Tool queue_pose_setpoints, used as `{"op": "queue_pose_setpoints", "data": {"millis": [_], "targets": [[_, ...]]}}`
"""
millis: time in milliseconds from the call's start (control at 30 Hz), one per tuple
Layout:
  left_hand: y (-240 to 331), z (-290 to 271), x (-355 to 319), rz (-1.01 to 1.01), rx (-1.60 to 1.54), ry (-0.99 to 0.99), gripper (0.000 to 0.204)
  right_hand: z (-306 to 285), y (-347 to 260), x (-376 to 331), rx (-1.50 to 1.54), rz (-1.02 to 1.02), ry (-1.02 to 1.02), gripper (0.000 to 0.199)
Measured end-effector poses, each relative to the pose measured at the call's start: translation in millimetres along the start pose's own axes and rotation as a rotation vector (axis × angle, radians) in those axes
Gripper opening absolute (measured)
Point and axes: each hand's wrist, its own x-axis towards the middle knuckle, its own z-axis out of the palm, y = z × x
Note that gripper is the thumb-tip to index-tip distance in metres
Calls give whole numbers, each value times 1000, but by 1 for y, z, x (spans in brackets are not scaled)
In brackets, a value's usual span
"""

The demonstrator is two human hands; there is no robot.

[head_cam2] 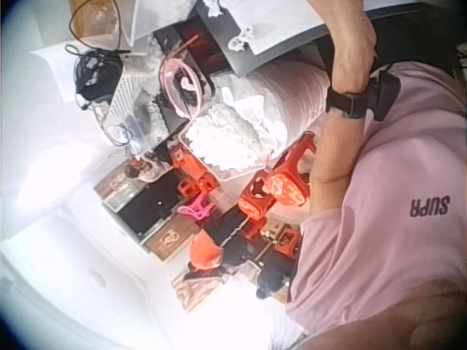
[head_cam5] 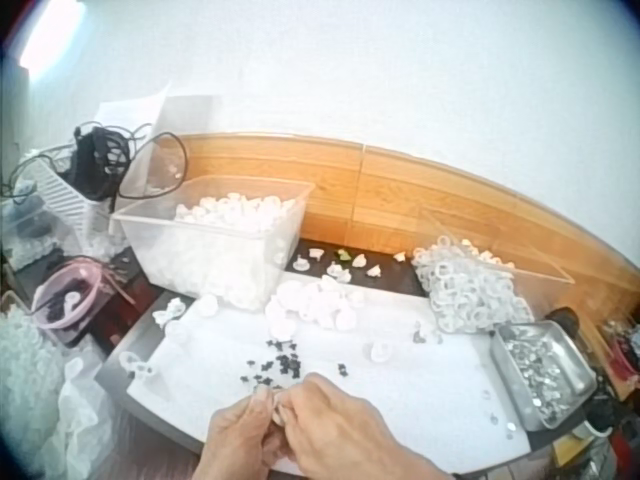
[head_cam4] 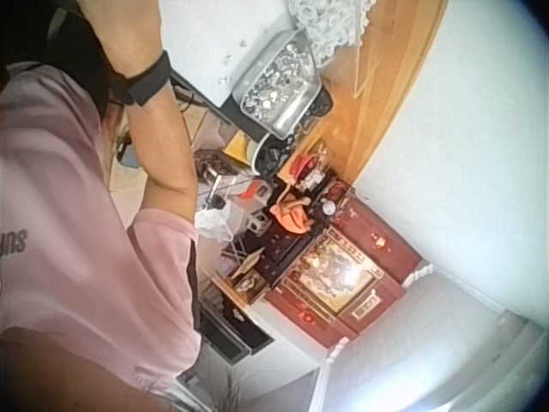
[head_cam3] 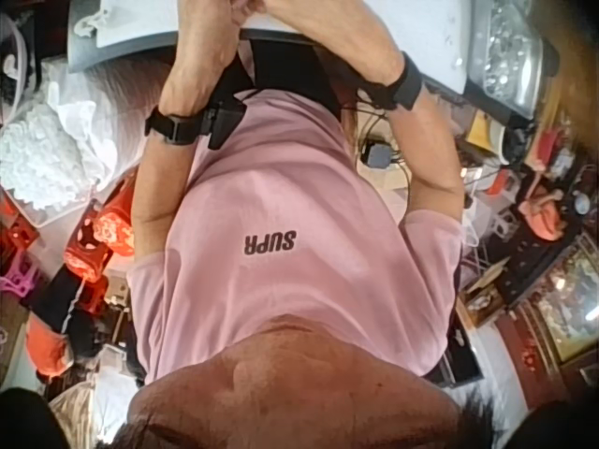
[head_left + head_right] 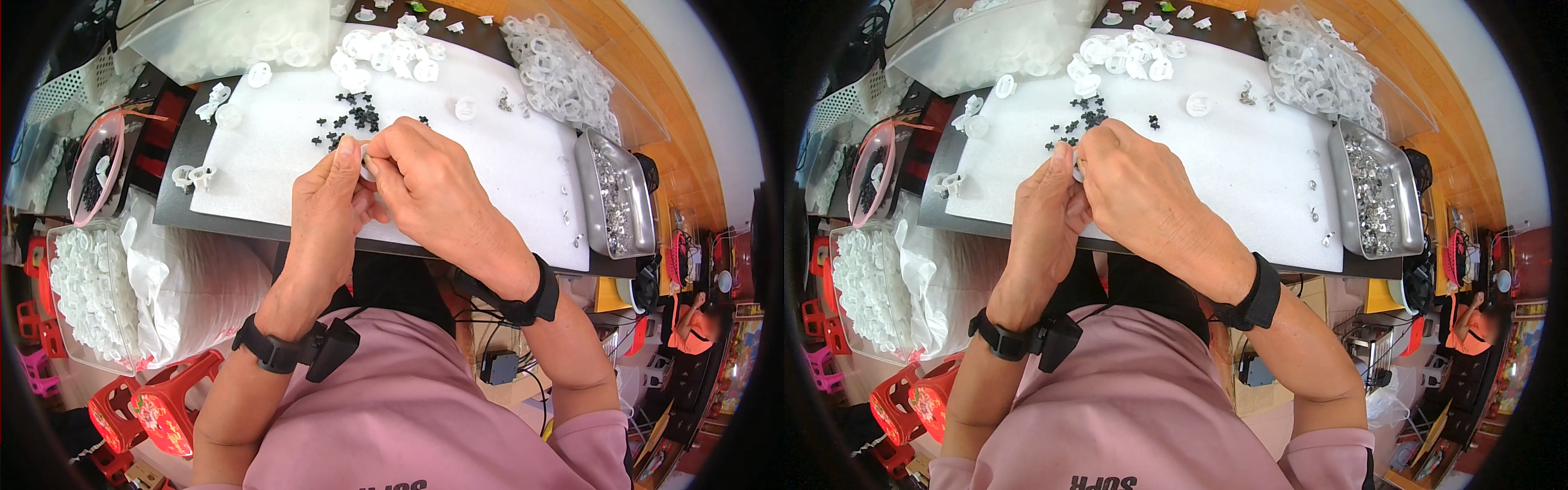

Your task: Assembling small white plastic components by inserting black pieces and metal rings.

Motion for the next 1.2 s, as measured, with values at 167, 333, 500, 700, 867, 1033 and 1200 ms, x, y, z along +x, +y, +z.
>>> {"op": "queue_pose_setpoints", "data": {"millis": [167,333,500,700,867,1033,1200], "targets": [[-1,-7,1,4,26,-29,41,-2,1,2,116,-7,-35,4],[-1,-4,0,20,-2,-38,40,-5,-4,1,55,24,-74,9],[-1,-2,-2,19,11,-29,40,-1,-4,-2,1,-4,-14,5],[0,2,-3,27,20,14,40,1,-6,-2,-25,15,-5,5],[-2,2,-2,38,23,52,40,0,-5,0,-65,-33,-21,8],[-1,0,-3,38,19,11,40,-2,2,2,21,-78,-51,7],[-1,1,-3,49,19,2,41,-5,-2,0,97,5,-101,7]]}}
